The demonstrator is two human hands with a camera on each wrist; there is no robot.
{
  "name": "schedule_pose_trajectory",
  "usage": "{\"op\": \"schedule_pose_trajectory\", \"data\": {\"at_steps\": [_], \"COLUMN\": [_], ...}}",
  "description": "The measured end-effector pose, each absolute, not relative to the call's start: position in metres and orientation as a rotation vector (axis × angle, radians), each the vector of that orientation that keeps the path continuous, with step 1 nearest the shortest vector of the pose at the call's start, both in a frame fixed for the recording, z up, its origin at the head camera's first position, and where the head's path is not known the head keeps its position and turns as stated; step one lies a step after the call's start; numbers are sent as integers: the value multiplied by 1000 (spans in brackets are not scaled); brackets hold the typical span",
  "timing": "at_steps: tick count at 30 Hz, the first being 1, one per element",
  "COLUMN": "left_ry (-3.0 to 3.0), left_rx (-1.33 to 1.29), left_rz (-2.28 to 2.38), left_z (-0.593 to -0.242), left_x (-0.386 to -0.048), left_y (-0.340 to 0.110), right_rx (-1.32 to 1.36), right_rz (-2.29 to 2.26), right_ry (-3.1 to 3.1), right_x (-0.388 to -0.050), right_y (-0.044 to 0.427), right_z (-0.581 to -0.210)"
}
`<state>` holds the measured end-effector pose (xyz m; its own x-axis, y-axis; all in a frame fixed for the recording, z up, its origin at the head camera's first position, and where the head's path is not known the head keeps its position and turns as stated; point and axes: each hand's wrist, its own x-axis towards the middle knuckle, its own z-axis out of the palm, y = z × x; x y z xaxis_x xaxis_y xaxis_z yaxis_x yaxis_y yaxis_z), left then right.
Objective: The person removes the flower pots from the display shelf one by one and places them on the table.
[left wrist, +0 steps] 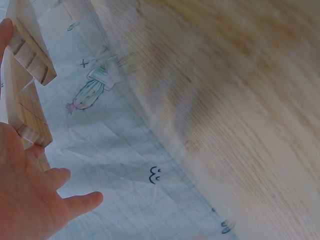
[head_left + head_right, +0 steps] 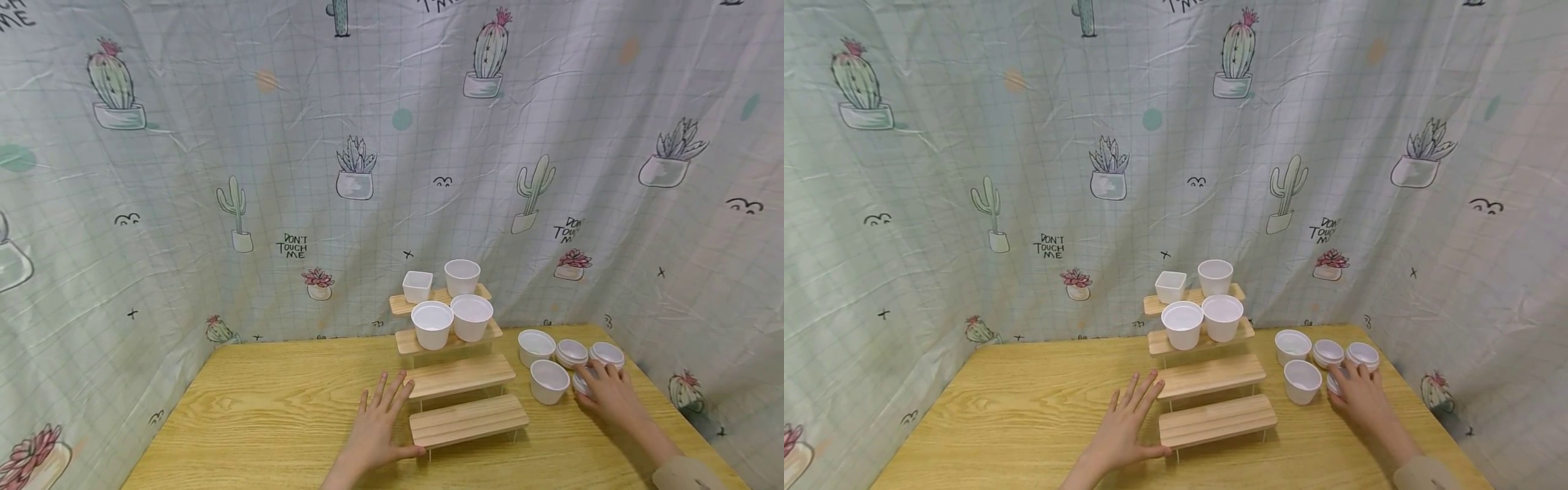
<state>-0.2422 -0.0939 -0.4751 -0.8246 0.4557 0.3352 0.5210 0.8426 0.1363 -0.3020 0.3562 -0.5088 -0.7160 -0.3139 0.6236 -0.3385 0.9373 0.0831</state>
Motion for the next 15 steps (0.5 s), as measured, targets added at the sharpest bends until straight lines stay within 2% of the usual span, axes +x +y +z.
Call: {"op": "schedule_pose_trajectory", "data": {"at_steps": [15], "left_ry": [-2756], "left_rx": [-729], "left_rz": [-323], "left_z": [-474], "left_x": [-241], "left_y": [-93], "right_rx": [452], "right_rz": [93], "right_ry": [-2427], "right_x": [-302], "right_y": [351], "right_z": [-508]}}
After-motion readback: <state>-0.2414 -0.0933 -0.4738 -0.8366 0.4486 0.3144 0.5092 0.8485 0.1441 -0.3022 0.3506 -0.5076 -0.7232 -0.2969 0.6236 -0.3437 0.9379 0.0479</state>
